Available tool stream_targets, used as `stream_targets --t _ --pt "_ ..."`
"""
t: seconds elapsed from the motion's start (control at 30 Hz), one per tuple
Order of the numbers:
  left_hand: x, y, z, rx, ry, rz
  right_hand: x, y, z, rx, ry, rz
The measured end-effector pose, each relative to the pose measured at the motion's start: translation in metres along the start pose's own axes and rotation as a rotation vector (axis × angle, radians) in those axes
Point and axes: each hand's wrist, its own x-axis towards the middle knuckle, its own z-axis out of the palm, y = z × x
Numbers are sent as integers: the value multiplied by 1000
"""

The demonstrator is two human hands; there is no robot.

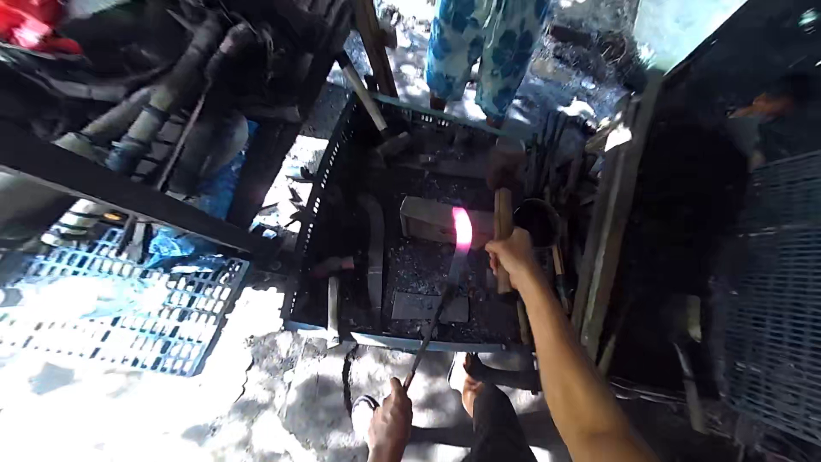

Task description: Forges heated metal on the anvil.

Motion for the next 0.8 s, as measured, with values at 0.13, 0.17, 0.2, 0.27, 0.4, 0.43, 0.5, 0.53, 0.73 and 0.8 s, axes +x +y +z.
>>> stream_targets --t 0.13,0.17,0.2,0.27,0.4,0.43,0.5,0.53,0.73,0.8 --pt "29 -12 18 -72 13 54 -111 -96 -83 -207 147 -439" --pt "37 -17 25 -75 10 56 -126 -121 -100 -263 171 -535" --pt "45 -20 29 -78 16 54 -135 -147 -115 -313 200 -640" --pt "59 -20 37 -66 21 41 -126 -188 -131 -356 333 -895" --pt "87 -19 62 -56 -8 -7 -24 -144 -64 -175 556 -1088" --pt "91 -18 66 -74 -27 -20 5 -87 -25 -139 532 -964" --pt "91 -15 71 -81 -32 -29 58 46 51 -86 376 -630" --pt "83 -16 67 -54 -26 -26 75 95 76 -30 271 -454" --pt "25 -11 18 -37 19 27 -35 -28 -8 -42 -35 -130" --pt "38 -14 26 -72 29 43 -91 -84 -49 -177 57 -351"
